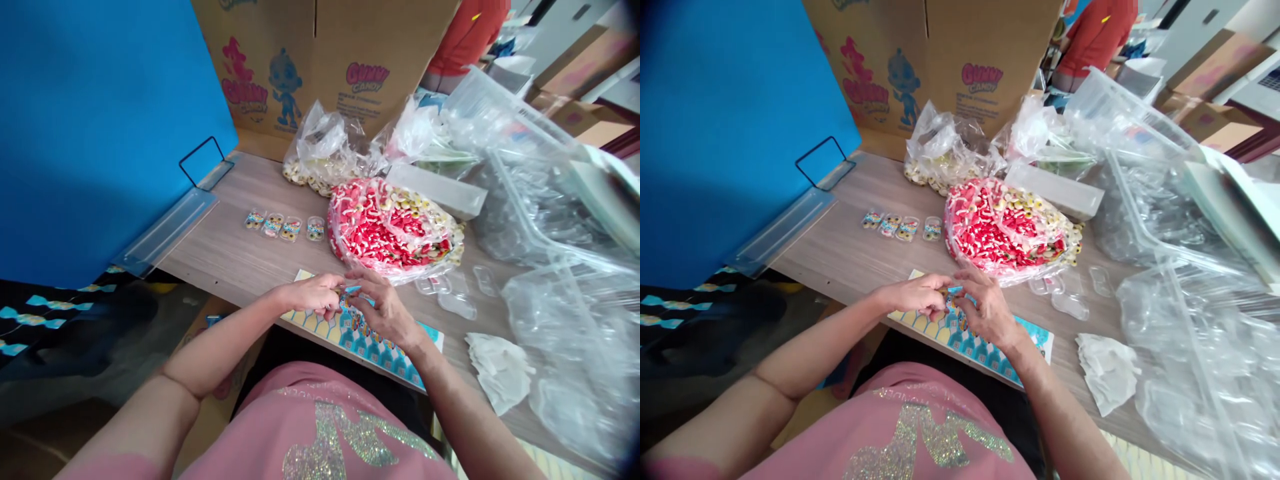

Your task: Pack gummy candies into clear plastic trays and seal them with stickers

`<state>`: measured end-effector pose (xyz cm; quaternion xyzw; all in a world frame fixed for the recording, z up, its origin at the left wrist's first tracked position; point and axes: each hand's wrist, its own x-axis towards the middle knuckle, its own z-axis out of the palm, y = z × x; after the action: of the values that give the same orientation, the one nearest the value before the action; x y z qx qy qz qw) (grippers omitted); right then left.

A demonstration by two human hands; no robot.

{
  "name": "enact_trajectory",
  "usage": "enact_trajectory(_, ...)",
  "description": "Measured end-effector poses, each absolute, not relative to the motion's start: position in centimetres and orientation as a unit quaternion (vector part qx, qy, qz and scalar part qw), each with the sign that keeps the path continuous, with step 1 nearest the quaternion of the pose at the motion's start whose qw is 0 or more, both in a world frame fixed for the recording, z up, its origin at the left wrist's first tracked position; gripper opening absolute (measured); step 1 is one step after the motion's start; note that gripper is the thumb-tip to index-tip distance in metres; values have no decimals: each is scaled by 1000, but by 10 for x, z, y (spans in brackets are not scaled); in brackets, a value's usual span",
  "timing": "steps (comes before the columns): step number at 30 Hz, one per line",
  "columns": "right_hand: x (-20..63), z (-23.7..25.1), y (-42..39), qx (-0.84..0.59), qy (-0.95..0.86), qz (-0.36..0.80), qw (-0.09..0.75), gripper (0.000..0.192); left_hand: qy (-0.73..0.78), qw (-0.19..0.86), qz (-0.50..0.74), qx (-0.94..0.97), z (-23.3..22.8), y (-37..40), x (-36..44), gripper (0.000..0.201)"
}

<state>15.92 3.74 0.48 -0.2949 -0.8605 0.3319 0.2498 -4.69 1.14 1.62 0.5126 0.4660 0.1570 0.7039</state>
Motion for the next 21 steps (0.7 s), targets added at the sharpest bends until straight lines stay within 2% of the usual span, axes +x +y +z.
enact_trajectory(6, 157, -2, 33, -303, -855, 318, 275, 15, 465, 704, 152, 515, 13, 11, -47, 65)
enact_trajectory(14, 153, -6, 29, -299, -870, 277, 276, 15, 470, 718, 156, 490, 13, 8, -46, 54)
enact_trajectory(17, 153, -8, 28, -306, -877, 244, 279, 15, 464, 728, 161, 478, 17, 7, -43, 43)
enact_trajectory(21, 152, -10, 25, -303, -878, 210, 306, 14, 478, 721, 206, 457, 19, 2, -38, 19)
